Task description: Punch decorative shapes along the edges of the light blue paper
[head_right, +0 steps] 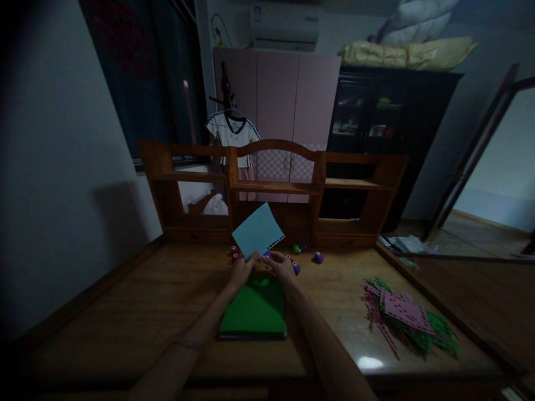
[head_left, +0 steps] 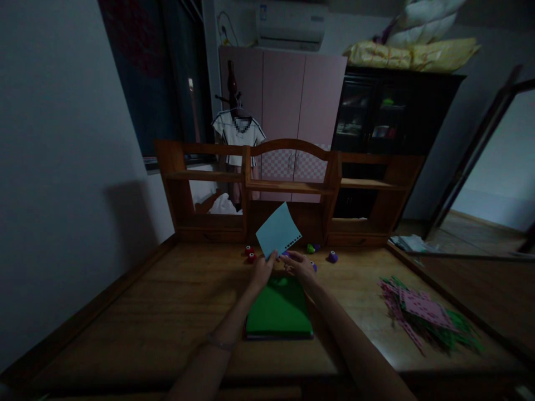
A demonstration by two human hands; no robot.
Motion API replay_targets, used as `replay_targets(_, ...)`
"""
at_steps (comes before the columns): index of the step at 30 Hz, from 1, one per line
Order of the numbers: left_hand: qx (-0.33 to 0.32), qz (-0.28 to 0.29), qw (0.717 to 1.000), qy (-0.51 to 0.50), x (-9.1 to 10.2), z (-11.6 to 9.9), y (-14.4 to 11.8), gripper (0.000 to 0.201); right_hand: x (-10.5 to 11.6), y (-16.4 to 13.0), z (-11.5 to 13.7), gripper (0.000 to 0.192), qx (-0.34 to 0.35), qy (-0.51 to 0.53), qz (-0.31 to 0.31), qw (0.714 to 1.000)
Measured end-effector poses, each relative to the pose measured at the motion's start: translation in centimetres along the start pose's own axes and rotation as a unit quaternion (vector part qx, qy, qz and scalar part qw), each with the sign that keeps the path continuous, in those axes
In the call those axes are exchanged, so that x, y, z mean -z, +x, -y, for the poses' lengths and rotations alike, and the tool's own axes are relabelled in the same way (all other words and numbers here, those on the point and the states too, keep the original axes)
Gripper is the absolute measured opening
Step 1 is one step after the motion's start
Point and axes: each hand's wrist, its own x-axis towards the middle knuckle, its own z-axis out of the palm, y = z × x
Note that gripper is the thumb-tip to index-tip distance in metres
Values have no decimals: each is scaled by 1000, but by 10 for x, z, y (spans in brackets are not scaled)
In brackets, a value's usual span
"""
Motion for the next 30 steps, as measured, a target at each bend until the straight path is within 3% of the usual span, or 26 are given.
replay_targets(30, 38, 34, 997, -53, -5, 11, 3, 48, -3, -5, 9, 41, -9, 10, -12, 1000)
